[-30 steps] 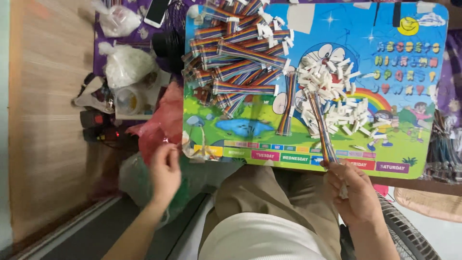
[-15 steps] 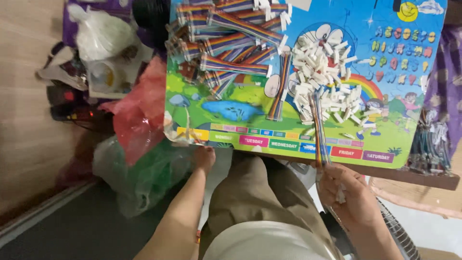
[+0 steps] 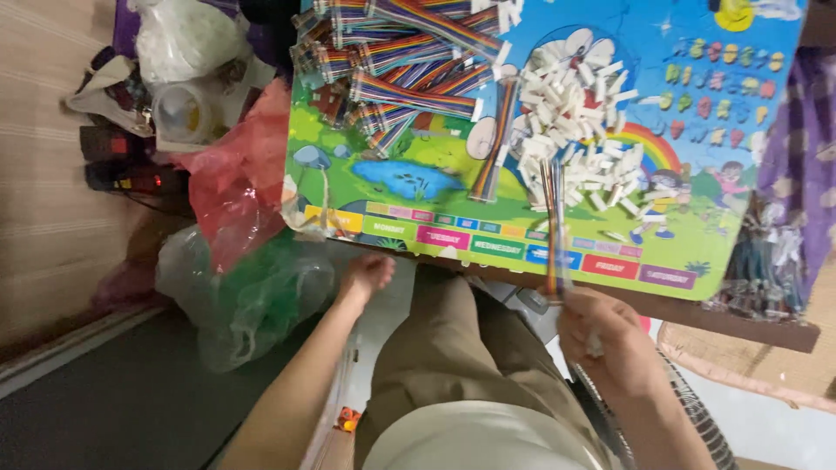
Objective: The person repeatedly picks up small white plastic connectors and presses them onto the ends of multi-colored ribbon cables. They handle the cables and connectors by hand, working over a colorful children's play mat on the floor.
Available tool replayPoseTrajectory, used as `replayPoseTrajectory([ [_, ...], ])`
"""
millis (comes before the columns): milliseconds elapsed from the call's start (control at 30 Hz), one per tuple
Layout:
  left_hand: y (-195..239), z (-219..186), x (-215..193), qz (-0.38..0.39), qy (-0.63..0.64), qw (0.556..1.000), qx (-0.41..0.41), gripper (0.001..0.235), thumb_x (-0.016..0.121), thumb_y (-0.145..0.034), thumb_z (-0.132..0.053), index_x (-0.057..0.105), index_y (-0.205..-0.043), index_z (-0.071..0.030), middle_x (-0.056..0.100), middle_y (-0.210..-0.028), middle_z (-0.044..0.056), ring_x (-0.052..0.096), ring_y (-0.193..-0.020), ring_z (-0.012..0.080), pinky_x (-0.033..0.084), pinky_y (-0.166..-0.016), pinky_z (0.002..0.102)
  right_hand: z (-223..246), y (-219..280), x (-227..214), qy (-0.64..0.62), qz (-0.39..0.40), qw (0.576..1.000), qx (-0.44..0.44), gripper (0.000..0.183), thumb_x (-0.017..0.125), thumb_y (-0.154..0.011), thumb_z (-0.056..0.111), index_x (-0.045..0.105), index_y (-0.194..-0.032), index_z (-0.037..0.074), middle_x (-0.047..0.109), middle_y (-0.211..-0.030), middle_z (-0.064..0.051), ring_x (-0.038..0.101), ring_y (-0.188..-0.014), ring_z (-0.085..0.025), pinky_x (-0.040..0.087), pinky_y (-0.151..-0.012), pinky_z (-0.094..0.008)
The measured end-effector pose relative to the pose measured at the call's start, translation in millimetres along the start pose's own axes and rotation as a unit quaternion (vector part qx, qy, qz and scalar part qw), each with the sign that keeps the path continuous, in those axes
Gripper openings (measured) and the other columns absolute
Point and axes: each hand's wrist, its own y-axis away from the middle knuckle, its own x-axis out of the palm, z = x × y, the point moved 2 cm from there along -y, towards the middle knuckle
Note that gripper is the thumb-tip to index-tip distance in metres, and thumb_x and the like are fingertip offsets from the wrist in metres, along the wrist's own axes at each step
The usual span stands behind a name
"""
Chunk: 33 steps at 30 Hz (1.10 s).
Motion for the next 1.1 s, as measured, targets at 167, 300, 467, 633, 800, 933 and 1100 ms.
replayPoseTrajectory([
  [167,238,-118,252,0.171,-0.319,0.929,0.073,0.030,0.063,-0.090,-0.020,0.071,-0.114,-0.003,0.072,-0.105,0.008,0.064,-0.092,0.0128,0.051,-0.082,0.026,13,7,29,0.007,0.049,0.999,-0.002,0.031,0.059,-0.087,0.005,0.045,-0.060,0.006,0.029,-0.050,0.000,0.022,-0.041,-0.010,0.014,-0.039,-0.027],
  [300,284,-127,335,0.301,-0.282,0.898,0.155,0.029,0.066,-0.094,-0.024,0.068,-0.116,-0.005,0.070,-0.110,0.015,0.066,-0.097,0.0257,0.050,-0.091,0.038,7,5,38,0.073,0.022,0.994,-0.074,0.023,0.067,-0.082,0.003,0.059,-0.060,0.002,0.035,-0.043,-0.002,0.031,-0.036,-0.008,0.026,-0.032,-0.021],
  [467,289,-117,365,0.183,-0.199,0.929,0.254,0.010,0.071,-0.089,-0.015,0.073,-0.087,-0.005,0.072,-0.080,0.013,0.062,-0.070,0.0128,0.049,-0.070,0.023,24,16,48,0.179,0.009,0.975,-0.130,0.022,0.068,-0.083,0.004,0.065,-0.062,0.001,0.035,-0.041,-0.003,0.030,-0.038,-0.007,0.025,-0.036,-0.020],
  [633,296,-113,375,0.093,-0.161,0.940,0.285,0.019,0.077,-0.082,-0.015,0.076,-0.095,-0.001,0.076,-0.091,0.017,0.068,-0.087,0.0144,0.055,-0.079,0.029,35,26,57,0.240,-0.007,0.964,-0.116,0.018,0.073,-0.081,0.008,0.073,-0.063,0.004,0.038,-0.038,0.000,0.031,-0.039,-0.004,0.024,-0.037,-0.019],
  [800,298,-105,373,0.082,-0.186,0.922,0.329,0.016,0.076,-0.085,-0.013,0.074,-0.092,0.002,0.074,-0.088,0.024,0.072,-0.080,0.0238,0.058,-0.079,0.036,32,25,52,0.185,-0.001,0.976,-0.118,0.018,0.066,-0.083,0.004,0.069,-0.065,0.003,0.033,-0.037,0.000,0.031,-0.037,-0.005,0.022,-0.039,-0.017],
  [933,305,-106,385,0.063,-0.189,0.920,0.338,0.016,0.074,-0.084,-0.010,0.074,-0.090,0.004,0.075,-0.090,0.020,0.067,-0.087,0.0168,0.057,-0.080,0.034,33,19,40,0.212,0.011,0.971,-0.113,0.020,0.068,-0.084,0.008,0.070,-0.064,0.006,0.036,-0.036,-0.001,0.029,-0.037,-0.005,0.023,-0.038,-0.019],
  [1100,322,-122,406,0.077,-0.245,0.905,0.340,0.019,0.072,-0.089,-0.018,0.074,-0.078,-0.002,0.073,-0.072,0.011,0.056,-0.074,0.0088,0.050,-0.065,0.022,38,18,33,0.186,0.027,0.975,-0.116,0.018,0.069,-0.081,0.007,0.069,-0.064,0.004,0.036,-0.035,-0.001,0.032,-0.035,-0.004,0.024,-0.037,-0.018],
])
